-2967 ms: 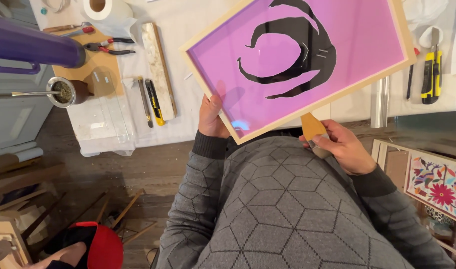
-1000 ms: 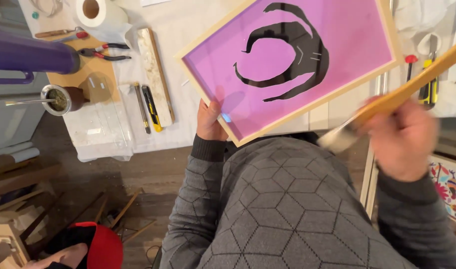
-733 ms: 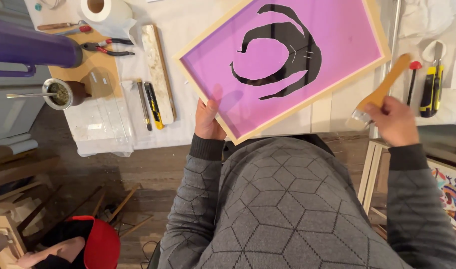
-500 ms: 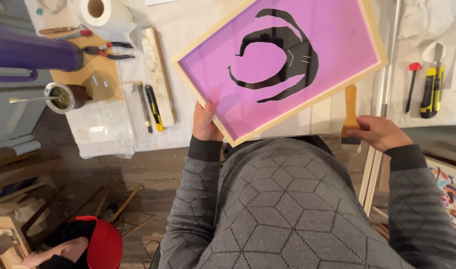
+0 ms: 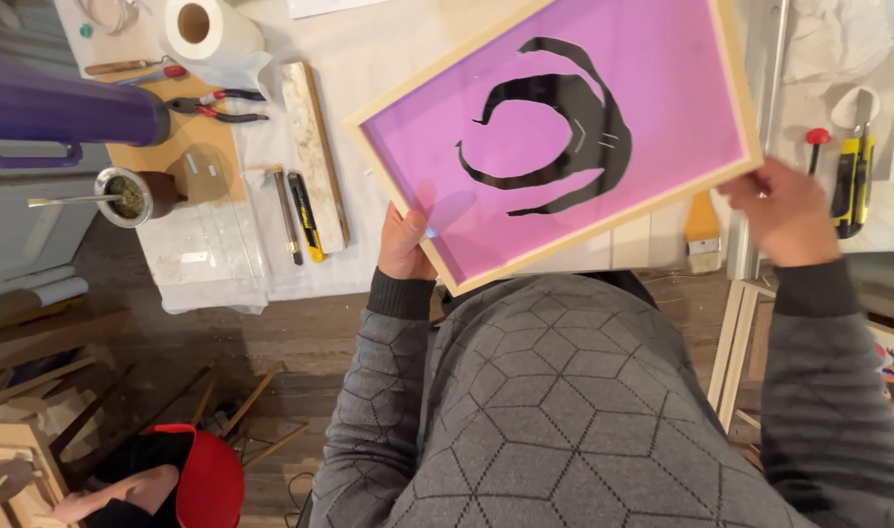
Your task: Framing a piece of artwork by cleaning the frame components and using a staple gun to secure the assembly.
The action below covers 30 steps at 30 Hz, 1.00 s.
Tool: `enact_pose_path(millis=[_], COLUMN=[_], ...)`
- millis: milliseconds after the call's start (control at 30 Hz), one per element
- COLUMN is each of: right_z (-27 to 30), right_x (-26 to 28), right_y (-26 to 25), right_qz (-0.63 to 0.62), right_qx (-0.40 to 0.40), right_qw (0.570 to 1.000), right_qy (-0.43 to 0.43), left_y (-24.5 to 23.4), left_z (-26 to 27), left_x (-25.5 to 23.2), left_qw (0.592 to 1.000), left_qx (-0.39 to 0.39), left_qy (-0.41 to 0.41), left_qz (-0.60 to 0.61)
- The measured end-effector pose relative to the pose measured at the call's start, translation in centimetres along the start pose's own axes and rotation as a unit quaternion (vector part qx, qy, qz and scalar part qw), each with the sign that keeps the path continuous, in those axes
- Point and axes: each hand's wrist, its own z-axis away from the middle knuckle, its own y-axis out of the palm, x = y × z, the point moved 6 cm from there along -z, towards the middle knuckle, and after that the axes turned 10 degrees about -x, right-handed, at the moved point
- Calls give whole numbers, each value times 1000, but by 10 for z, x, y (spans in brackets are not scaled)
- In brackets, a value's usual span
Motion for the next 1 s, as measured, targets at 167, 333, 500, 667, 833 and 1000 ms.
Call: enact_pose_path(millis=[167, 333, 500, 667, 833, 1000], right_z=[-9, -12, 4, 11, -7, 10], right_x=[44, 21, 3, -5, -23, 53], right_y=[-38, -1, 41, 61, 28, -62], right_qz=[-667, -595, -568, -539, -434, -324], right_qx=[47, 94, 137, 143, 143, 36], right_qw=[742, 794, 797, 797, 882, 930], right_qy=[38, 74, 156, 233, 112, -167], left_y=[-19, -27, -7, -46, 4, 80], left_z=[-2, 12, 28, 27, 14, 31], left_x=[20, 37, 36, 50, -29, -121], left_qw=[997, 991, 987, 984, 955, 794], left_qx=[6, 14, -25, -102, -12, 143], left_qy=[-42, -87, -116, -47, 52, 194], left_qz=[-62, -97, -104, -140, -291, -558])
